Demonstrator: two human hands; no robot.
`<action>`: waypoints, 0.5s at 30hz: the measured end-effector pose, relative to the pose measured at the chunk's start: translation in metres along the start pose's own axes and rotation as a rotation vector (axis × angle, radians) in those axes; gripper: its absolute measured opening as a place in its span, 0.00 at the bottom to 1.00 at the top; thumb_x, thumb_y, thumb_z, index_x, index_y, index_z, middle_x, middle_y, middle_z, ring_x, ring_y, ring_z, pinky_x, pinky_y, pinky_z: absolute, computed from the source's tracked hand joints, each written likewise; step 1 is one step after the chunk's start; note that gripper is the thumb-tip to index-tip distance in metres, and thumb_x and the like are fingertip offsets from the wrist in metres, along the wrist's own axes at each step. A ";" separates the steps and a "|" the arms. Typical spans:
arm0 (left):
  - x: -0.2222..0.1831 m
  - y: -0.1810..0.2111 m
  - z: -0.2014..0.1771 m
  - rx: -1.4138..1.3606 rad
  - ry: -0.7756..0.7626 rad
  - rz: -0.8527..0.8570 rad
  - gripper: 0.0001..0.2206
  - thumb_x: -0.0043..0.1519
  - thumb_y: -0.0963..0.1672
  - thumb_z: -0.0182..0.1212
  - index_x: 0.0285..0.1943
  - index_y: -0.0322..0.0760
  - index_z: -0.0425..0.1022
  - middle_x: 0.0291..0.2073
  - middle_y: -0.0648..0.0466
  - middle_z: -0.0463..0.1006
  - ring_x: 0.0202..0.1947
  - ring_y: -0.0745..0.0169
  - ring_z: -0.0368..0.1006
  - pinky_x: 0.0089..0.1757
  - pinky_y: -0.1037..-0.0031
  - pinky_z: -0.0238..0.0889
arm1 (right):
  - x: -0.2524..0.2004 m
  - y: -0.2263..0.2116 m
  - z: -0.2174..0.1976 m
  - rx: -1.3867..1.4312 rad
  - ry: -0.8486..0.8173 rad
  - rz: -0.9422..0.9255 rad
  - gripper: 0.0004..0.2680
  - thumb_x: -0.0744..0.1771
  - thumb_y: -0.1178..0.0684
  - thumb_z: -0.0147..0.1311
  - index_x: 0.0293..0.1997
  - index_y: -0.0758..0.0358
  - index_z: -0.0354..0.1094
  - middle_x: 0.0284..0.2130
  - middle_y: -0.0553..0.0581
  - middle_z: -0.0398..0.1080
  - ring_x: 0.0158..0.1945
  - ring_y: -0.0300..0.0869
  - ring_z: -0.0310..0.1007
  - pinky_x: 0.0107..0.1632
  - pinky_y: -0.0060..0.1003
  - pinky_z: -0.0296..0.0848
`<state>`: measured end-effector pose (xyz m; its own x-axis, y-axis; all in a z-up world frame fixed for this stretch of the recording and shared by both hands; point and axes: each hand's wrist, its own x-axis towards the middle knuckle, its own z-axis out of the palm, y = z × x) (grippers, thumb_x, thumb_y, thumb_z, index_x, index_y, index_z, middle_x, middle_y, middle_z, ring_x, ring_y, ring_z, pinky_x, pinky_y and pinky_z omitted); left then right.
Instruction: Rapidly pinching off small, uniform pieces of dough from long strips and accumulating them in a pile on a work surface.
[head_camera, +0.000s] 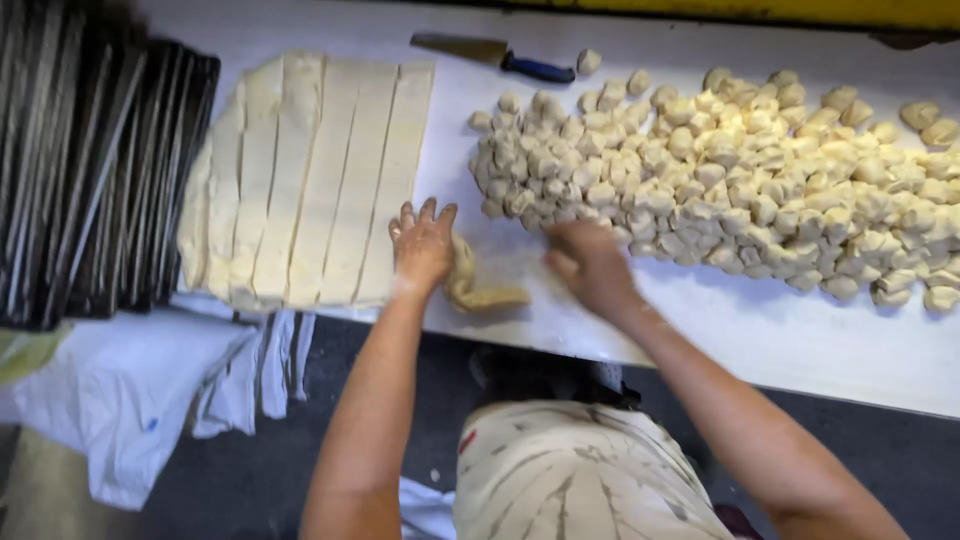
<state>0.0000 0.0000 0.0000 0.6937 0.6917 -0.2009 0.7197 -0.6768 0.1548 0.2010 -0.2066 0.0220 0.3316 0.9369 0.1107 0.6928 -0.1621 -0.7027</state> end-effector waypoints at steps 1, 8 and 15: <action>-0.011 0.002 0.006 -0.005 -0.010 -0.019 0.25 0.63 0.39 0.51 0.71 0.52 0.66 0.67 0.46 0.66 0.70 0.28 0.53 0.61 0.37 0.52 | -0.016 -0.008 0.026 0.007 -0.021 -0.003 0.13 0.67 0.54 0.59 0.57 0.63 0.71 0.46 0.67 0.74 0.54 0.62 0.74 0.58 0.54 0.70; -0.014 -0.014 0.053 0.035 0.360 0.181 0.19 0.55 0.40 0.65 0.56 0.45 0.75 0.47 0.45 0.73 0.54 0.31 0.65 0.42 0.51 0.73 | -0.046 -0.037 0.127 -0.452 0.042 -0.241 0.25 0.56 0.42 0.73 0.55 0.55 0.67 0.45 0.55 0.65 0.51 0.52 0.65 0.48 0.47 0.65; -0.022 -0.059 0.032 -0.085 0.382 0.420 0.10 0.53 0.38 0.57 0.41 0.46 0.74 0.32 0.51 0.70 0.33 0.44 0.70 0.36 0.59 0.65 | -0.025 -0.060 0.097 -0.185 0.030 -0.148 0.11 0.65 0.40 0.60 0.38 0.54 0.71 0.33 0.55 0.67 0.38 0.57 0.70 0.41 0.50 0.69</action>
<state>-0.0585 0.0167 -0.0362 0.8704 0.4205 0.2563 0.3689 -0.9015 0.2263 0.0890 -0.1906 -0.0065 0.2344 0.9456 0.2258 0.8398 -0.0800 -0.5370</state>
